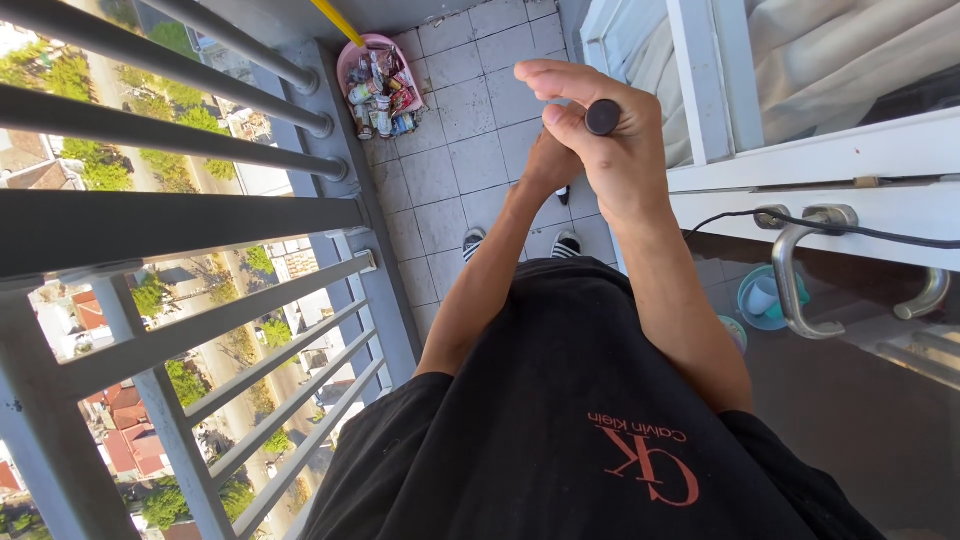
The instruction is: Repairing a broom handle by applying tape to its end.
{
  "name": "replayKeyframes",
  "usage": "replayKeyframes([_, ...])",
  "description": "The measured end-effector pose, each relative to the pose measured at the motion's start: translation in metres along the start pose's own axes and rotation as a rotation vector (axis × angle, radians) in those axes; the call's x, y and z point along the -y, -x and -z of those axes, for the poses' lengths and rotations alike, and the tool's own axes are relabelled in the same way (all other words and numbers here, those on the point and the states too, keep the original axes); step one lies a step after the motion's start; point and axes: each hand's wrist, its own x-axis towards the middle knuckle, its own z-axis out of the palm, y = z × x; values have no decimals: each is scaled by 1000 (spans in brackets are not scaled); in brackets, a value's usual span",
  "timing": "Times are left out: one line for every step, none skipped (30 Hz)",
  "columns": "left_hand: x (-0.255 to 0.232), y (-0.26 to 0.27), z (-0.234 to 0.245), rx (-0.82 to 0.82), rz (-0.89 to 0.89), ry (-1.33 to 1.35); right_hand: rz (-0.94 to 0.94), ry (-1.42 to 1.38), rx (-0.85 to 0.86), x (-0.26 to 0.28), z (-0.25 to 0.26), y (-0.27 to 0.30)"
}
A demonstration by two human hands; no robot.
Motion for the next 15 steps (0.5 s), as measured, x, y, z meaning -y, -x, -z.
replayKeyframes([2, 1, 5, -4, 3, -1, -1, -3, 5, -1, -4, -1])
replayKeyframes([4, 2, 7, -6, 12, 5, -2, -54, 19, -2, -6, -2])
replayKeyframes([6, 3, 9, -8, 21, 10, -2, -106, 34, -2, -8, -2])
replayKeyframes([10, 3, 10, -9, 23, 11, -3, -107, 35, -1, -10, -2])
replayKeyframes([14, 4, 11, -4, 32, 25, 2, -108, 43, 0, -13, -3])
replayKeyframes([18, 6, 14, -2, 43, 36, 8, -112, 53, 1, -17, -5])
replayKeyframes([23, 8, 17, -6, 45, 34, 7, -115, 57, 0, -20, -5])
replayKeyframes([28, 9, 19, -39, 40, 49, 17, -113, 54, -1, -22, -5])
replayKeyframes([33, 10, 20, -73, 34, 64, 27, -110, 51, -2, -24, -5])
replayKeyframes([37, 14, 23, -72, 35, 65, 26, -110, 51, -3, -26, -5])
replayKeyframes([42, 17, 26, -84, 62, 33, -12, -97, 22, -4, -28, -4])
replayKeyframes([46, 18, 28, -92, 84, 2, -46, -81, -11, -4, -30, -4])
replayKeyframes([42, 20, 33, -89, 81, 2, -44, -79, -15, -5, -31, -5])
replayKeyframes([38, 23, 38, -90, 66, 1, -13, -112, -4, -6, -33, -5])
replayKeyframes([34, 25, 42, -90, 50, 0, 17, -145, 8, -7, -34, -4])
